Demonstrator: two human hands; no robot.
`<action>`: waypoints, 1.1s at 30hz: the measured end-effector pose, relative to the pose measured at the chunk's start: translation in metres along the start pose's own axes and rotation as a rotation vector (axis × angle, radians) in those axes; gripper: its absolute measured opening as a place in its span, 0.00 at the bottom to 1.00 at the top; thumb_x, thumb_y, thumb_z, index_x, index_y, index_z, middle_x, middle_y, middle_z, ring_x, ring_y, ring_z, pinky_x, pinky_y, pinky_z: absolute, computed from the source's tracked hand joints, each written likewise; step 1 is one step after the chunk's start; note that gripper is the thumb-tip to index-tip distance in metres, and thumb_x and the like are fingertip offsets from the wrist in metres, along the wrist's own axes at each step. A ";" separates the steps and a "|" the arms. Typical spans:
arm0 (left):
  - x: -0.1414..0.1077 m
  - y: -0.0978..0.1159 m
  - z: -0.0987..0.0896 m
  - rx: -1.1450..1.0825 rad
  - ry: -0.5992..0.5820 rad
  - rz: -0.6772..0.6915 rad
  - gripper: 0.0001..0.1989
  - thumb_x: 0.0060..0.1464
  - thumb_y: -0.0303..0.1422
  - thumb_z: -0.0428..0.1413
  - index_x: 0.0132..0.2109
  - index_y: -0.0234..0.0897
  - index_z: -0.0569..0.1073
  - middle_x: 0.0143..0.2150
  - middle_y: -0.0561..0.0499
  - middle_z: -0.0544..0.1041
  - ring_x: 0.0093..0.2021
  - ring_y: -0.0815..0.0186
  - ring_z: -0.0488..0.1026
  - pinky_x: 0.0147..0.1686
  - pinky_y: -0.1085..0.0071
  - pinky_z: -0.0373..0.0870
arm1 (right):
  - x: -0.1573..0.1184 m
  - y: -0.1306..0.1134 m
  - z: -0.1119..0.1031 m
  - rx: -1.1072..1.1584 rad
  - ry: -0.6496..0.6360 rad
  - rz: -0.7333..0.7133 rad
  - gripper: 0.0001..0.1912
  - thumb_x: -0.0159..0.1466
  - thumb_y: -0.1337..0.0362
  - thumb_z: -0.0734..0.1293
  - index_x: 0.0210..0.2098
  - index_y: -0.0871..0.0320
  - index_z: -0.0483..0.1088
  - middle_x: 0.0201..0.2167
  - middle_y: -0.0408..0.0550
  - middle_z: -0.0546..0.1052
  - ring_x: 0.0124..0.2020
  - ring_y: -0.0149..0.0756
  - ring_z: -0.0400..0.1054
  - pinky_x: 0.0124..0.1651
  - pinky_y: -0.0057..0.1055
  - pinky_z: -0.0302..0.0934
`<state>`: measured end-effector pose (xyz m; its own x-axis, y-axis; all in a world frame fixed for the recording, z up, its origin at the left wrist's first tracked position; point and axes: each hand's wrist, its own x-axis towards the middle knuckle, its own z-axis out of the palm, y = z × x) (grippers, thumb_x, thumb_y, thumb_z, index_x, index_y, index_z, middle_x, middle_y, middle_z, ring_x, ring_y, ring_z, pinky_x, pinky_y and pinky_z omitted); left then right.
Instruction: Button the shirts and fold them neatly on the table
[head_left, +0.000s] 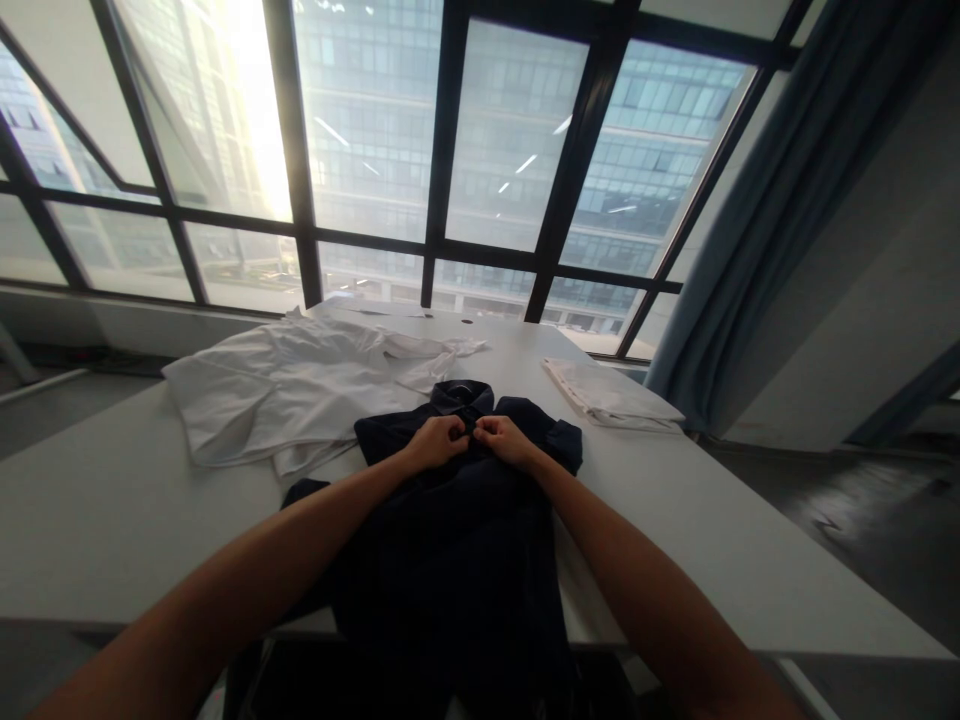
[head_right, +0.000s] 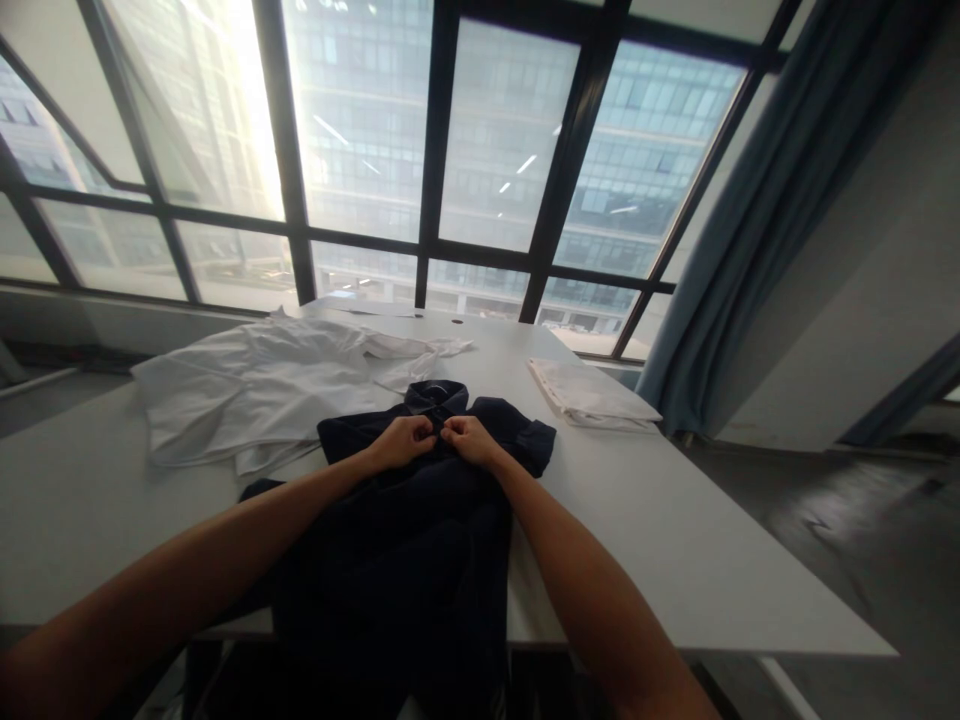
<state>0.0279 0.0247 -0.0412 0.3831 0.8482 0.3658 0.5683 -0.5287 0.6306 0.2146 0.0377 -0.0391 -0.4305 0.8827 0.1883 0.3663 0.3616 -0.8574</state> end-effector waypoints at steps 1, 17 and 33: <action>0.000 0.000 0.000 -0.013 -0.005 0.001 0.07 0.49 0.32 0.54 0.27 0.34 0.71 0.23 0.56 0.67 0.24 0.72 0.61 0.25 0.74 0.54 | 0.001 0.001 0.001 -0.001 0.015 0.006 0.15 0.53 0.53 0.64 0.21 0.58 0.61 0.18 0.36 0.58 0.21 0.25 0.49 0.25 0.25 0.45; 0.002 -0.004 -0.002 -0.008 0.011 0.016 0.11 0.54 0.36 0.53 0.34 0.33 0.75 0.27 0.53 0.73 0.28 0.68 0.67 0.29 0.73 0.59 | -0.001 -0.009 0.002 -0.053 0.057 0.043 0.15 0.57 0.52 0.62 0.24 0.56 0.59 0.19 0.37 0.58 0.22 0.27 0.51 0.26 0.27 0.48; 0.003 -0.010 -0.002 -0.027 0.038 0.049 0.09 0.55 0.32 0.51 0.33 0.33 0.74 0.25 0.54 0.70 0.25 0.69 0.65 0.27 0.74 0.57 | -0.003 -0.011 0.001 -0.281 0.160 -0.142 0.11 0.57 0.61 0.63 0.34 0.61 0.72 0.27 0.45 0.75 0.27 0.32 0.65 0.32 0.28 0.57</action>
<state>0.0221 0.0322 -0.0452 0.3814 0.8222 0.4224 0.5296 -0.5689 0.6292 0.2111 0.0304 -0.0312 -0.3671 0.8454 0.3881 0.5345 0.5332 -0.6558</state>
